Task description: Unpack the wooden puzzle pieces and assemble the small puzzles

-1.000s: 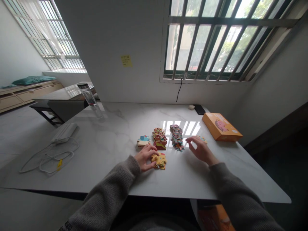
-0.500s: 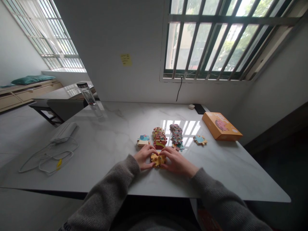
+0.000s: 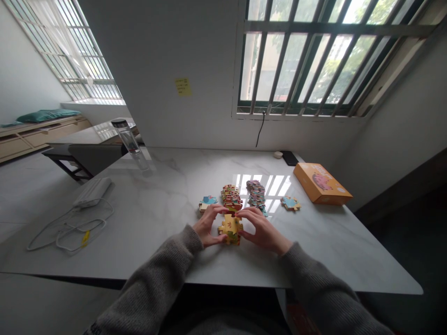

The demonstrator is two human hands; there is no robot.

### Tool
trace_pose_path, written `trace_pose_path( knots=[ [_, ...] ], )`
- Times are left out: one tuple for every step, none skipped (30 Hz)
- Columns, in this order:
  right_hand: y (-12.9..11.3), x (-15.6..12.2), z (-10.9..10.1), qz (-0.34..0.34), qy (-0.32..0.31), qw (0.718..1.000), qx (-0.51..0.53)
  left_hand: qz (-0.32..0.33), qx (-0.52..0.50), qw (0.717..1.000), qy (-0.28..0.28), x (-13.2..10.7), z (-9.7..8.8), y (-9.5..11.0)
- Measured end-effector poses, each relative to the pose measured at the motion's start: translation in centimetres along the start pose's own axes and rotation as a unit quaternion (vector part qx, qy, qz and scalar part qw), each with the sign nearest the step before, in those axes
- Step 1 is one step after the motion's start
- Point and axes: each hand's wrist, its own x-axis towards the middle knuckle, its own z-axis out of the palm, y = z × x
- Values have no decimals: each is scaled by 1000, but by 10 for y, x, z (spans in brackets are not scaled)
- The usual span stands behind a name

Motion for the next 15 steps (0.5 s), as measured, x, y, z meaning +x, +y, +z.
trace_pose_path(
  knots=[
    [2,0,-5,5,10,1000,-1,-4,0,1000,-7,-1,1,-1],
    [6,-1,-11,12,21,1000,-4,-6,3,1000,-16,-1,2,-2],
    [11,-3,-19,22,33,999,-12,-6,8,1000,-26,-2,2,-4],
    [18,-6,-29,31,45,998,-23,-4,14,999,-36,-2,3,-5],
    [27,-10,-40,44,56,997,-37,-3,19,999,-46,-3,4,-5],
    [38,-16,-52,63,61,995,-52,-3,23,998,-55,-3,4,-6],
    [50,-24,-65,89,66,992,-66,-5,26,998,-61,-4,5,-7],
    [65,-32,-78,119,68,988,-76,-9,28,997,-66,-4,5,-8],
    [80,-42,-91,157,74,981,-88,-16,28,997,-70,-5,6,-9],
    [95,-52,-103,182,78,975,-103,-24,28,997,-73,-5,7,-10],
    [109,-62,-113,198,76,970,-121,-33,28,996,-76,-5,8,-11],
    [122,-71,-122,210,78,965,-137,-39,28,996,-79,-6,9,-12],
    [134,-79,-129,220,84,960,-151,-44,30,995,-82,-6,9,-13],
    [143,-85,-134,229,87,955,-165,-48,33,995,-83,-6,10,-15],
    [150,-90,-137,236,89,952,-174,-50,37,995,-84,-7,10,-15]
  ],
)
